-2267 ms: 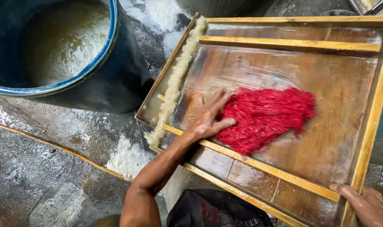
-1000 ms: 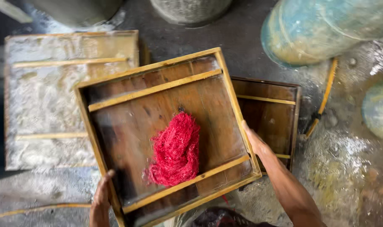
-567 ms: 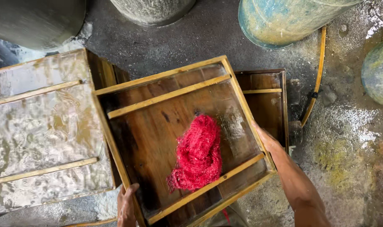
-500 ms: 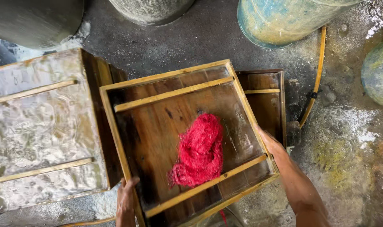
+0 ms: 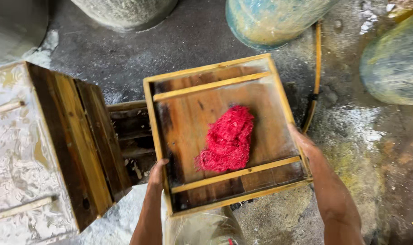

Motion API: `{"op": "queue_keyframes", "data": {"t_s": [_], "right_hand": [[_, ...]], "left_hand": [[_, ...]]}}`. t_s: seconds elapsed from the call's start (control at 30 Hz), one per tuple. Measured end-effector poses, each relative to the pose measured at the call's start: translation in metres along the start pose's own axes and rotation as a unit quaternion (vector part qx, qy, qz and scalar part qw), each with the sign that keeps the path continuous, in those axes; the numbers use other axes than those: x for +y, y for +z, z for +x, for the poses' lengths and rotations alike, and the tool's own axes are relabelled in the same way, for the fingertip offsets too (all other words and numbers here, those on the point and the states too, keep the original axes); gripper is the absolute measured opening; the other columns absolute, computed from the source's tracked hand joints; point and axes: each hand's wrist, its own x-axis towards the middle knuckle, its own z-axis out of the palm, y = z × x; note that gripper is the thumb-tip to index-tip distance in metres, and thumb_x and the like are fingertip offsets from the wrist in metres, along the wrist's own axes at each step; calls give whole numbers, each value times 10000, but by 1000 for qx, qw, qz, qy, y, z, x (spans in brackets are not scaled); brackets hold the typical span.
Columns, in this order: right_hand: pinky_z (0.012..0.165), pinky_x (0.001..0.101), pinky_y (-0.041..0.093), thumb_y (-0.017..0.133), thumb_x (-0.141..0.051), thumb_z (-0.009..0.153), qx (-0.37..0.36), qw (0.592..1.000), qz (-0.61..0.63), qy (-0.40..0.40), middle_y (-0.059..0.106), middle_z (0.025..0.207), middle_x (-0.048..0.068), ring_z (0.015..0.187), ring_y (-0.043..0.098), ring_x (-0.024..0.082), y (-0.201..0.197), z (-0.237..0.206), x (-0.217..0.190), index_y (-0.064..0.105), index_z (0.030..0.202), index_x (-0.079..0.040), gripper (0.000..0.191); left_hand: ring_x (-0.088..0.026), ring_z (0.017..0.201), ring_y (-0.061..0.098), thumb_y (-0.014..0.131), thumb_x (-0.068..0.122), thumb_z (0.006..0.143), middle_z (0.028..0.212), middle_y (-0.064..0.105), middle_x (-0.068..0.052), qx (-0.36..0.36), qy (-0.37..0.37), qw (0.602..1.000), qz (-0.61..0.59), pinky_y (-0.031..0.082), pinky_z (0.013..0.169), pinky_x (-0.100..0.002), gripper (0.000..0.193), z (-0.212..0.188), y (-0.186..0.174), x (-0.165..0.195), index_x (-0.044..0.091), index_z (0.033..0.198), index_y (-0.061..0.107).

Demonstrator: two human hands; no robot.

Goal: The person washes square wooden frames with a red cloth, scrubbing each frame's surface over a wet floor and setting cleaned frames aside. The person then scoops pale liquid from a large metal basin using a ladle and pours it into a bucket.

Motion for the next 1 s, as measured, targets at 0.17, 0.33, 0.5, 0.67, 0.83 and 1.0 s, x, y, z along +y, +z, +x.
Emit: {"op": "queue_keyframes", "data": {"t_s": [0.17,0.33,0.5,0.67,0.83,1.0], "right_hand": [[1151,481,383,503,-835,846,19,997,-30,-70,571,1482,225,1387,516,349,1,7,41,555,1499,-28,1039],[1185,599,315,612,-635,899,64,997,-44,-1,474,1580,183,1468,386,410,23,-31,128,501,1562,-143,833],[1030,723,429,621,-462,869,-37,912,388,127,91,1687,181,1444,338,545,57,-45,180,134,1630,-134,962],[1038,642,520,673,-286,893,-4,922,388,18,225,1646,300,1333,404,505,69,-37,194,283,1600,-12,853],[1001,645,538,674,-247,868,-23,892,450,-48,495,1380,193,1218,586,424,70,-42,214,471,1330,-10,558],[971,624,566,679,-233,858,-14,874,475,-100,625,1180,153,1113,661,406,73,-42,233,547,1180,-35,400]], "left_hand": [[-238,741,492,750,370,1000,906,586,-122,47,84,988,125,376,632,-422,470,11,22,-20,-55,1192,698],[-172,1048,629,726,421,892,1155,709,-66,-51,79,969,228,513,916,-353,531,-34,-4,-87,56,1272,664],[-232,1113,580,610,545,822,1269,661,9,-55,-56,983,166,471,935,-534,636,-44,-43,-140,244,1370,495],[-130,741,527,625,528,902,934,662,5,-29,70,984,159,470,666,-330,520,-33,-56,-175,81,1161,678],[-107,718,480,663,501,977,866,590,1,-83,177,976,100,427,642,-291,515,-31,-63,-195,17,1151,698],[-82,790,581,659,499,930,945,682,8,-62,180,975,117,501,713,-262,494,-33,-67,-210,46,1124,696]]}}
